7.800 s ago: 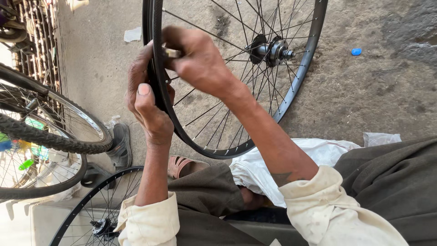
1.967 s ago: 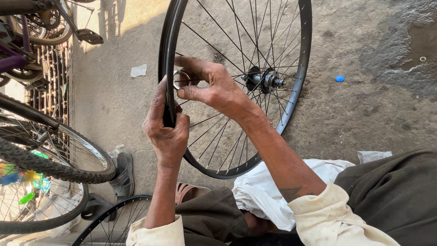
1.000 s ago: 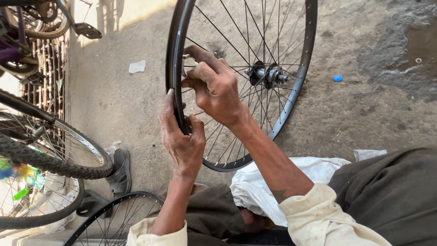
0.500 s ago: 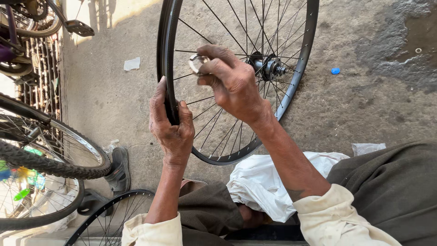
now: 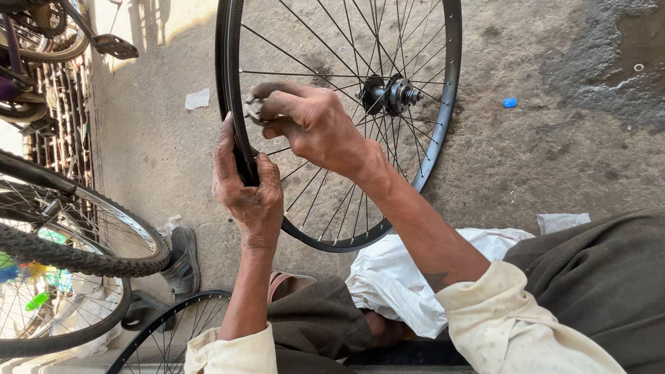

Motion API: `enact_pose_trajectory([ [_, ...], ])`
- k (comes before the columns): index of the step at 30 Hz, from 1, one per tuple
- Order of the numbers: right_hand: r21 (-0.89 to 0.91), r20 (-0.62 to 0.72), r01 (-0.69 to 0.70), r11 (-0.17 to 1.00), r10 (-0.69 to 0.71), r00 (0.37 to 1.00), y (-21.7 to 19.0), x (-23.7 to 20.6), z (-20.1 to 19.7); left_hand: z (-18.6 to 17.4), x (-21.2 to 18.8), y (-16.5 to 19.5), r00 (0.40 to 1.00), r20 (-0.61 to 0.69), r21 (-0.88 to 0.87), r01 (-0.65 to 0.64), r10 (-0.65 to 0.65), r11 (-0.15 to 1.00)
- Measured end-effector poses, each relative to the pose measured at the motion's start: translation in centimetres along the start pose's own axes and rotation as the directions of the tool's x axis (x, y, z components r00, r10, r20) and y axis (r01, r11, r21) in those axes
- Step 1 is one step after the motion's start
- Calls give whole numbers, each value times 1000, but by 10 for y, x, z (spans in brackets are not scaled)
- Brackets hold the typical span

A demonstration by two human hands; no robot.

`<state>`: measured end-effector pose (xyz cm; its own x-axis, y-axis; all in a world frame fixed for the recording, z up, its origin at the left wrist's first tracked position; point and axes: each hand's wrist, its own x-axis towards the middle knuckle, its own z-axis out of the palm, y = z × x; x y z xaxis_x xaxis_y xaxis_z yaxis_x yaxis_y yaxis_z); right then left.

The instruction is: The person is seated on the ground and uses a small metal tool to press or adjust components along the rim of a bicycle wheel. They rotate the wheel periodically to access different sections while continuing the same repetitive action.

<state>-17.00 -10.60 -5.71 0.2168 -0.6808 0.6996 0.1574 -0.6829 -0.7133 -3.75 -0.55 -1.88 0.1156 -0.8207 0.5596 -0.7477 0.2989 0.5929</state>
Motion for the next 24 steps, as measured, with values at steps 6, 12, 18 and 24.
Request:
enact_pose_trajectory([
  [6, 316, 92, -147, 937, 124, 988, 19, 6, -6, 3, -2, -5, 1000, 0, -16, 21, -21, 1000],
  [12, 275, 55, 14, 961, -30, 998, 16, 4, 3, 4, -2, -8, 998, 9, -20, 55, -55, 998],
  [18, 312, 110, -200, 929, 174, 979, 13, 0, 2, 4, 3, -10, 1000, 5, -1, -16, 16, 1000],
  [24, -408, 112, 71, 910, -27, 993, 20, 24, 18, 8, 8, -15, 991, 26, 0, -130, 130, 991],
])
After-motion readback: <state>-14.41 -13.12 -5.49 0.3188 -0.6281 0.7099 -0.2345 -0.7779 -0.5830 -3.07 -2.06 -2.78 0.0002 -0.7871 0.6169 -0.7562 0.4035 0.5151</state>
